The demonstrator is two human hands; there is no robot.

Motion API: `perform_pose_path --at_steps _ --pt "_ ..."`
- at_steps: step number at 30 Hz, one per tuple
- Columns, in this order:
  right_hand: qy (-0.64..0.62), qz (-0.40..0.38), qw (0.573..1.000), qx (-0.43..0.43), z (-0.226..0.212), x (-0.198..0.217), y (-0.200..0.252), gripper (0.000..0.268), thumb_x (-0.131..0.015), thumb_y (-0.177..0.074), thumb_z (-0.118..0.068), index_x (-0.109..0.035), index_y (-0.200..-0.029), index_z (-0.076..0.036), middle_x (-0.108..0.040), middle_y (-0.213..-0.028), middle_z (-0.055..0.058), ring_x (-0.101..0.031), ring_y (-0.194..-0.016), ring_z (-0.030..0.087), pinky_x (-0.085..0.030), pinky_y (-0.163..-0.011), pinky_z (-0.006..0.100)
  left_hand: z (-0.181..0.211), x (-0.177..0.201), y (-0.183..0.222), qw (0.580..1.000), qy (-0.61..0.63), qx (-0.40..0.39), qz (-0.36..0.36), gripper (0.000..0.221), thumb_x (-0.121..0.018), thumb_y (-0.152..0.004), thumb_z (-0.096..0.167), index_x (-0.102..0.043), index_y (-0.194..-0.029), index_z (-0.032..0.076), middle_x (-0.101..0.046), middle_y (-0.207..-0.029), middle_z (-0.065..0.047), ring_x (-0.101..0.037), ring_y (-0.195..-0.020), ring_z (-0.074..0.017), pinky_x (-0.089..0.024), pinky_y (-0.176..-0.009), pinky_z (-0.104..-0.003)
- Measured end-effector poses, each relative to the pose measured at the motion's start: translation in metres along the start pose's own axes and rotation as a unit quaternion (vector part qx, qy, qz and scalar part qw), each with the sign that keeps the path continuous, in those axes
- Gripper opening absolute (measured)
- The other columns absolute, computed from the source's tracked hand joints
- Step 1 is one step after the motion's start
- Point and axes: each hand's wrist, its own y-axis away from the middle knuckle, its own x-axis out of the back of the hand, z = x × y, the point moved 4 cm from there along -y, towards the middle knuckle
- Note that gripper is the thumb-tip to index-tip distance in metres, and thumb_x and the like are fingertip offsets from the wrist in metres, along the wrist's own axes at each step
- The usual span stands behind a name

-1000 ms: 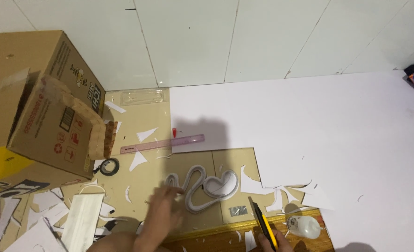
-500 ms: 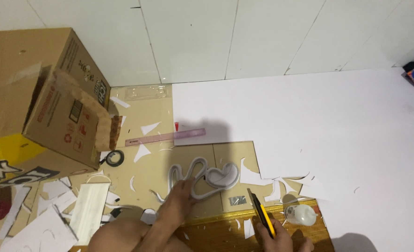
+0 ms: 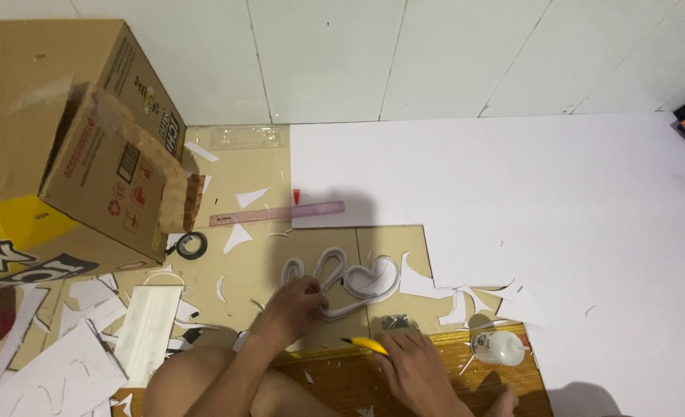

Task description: Trimming the edges of a foam cut-out shape using a utility knife to achieve a clean final shape.

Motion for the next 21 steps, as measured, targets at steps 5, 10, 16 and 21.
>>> perform_pose_path --at_steps 5,10,16,21 --pt "0.129 -0.053 0.986 0.095 0.012 -0.022 -0.036 0.024 -0.047 -0.09 -0.023 -0.049 -0.111 -0.01 -0.062 -0.085 0.01 -0.061 -0.078 0.023 -0.049 -0.077 0.038 -0.015 -0.012 -0.004 0.997 -0.017 -0.069 0.02 0.011 -0.066 -0.072 0.012 -0.069 -0.082 0.016 -0.055 -0.096 0.0 -0.053 -0.087 -0.0197 -0.044 -0.074 -0.032" --pt "0.125 -0.071 0.98 0.137 0.009 -0.008 -0.055 0.03 -0.05 -0.086 -0.016 -0.048 -0.116 -0.012 -0.067 -0.091 0.01 -0.066 -0.073 0.021 -0.056 -0.067 0.035 -0.024 -0.024 -0.008 0.997 -0.026 -0.075 0.021 0.011 -0.067 -0.07 0.012 -0.069 -0.08 0.016 -0.054 -0.098 -0.001 -0.052 -0.09 -0.0211 -0.045 -0.077 -0.034" --pt "0.073 -0.139 0.982 0.106 0.003 0.004 -0.062 0.027 -0.044 -0.087 -0.015 -0.051 -0.112 -0.01 -0.064 -0.089 0.01 -0.061 -0.056 0.022 -0.05 -0.051 0.033 -0.021 -0.026 -0.011 0.993 -0.108 -0.04 -0.016 0.004 -0.068 -0.077 0.019 -0.068 -0.08 0.016 -0.054 -0.095 -0.001 -0.052 -0.085 -0.0169 -0.047 -0.074 -0.032" --pt "0.099 -0.13 0.98 0.115 0.002 0.002 -0.064 0.025 -0.046 -0.087 -0.015 -0.052 -0.11 -0.008 -0.065 -0.093 0.012 -0.065 -0.059 0.024 -0.052 -0.05 0.033 -0.023 -0.026 -0.011 0.997 -0.042 -0.059 -0.008 0.003 -0.068 -0.072 0.014 -0.068 -0.076 0.014 -0.05 -0.098 -0.002 -0.05 -0.09 -0.0213 -0.043 -0.079 -0.035"
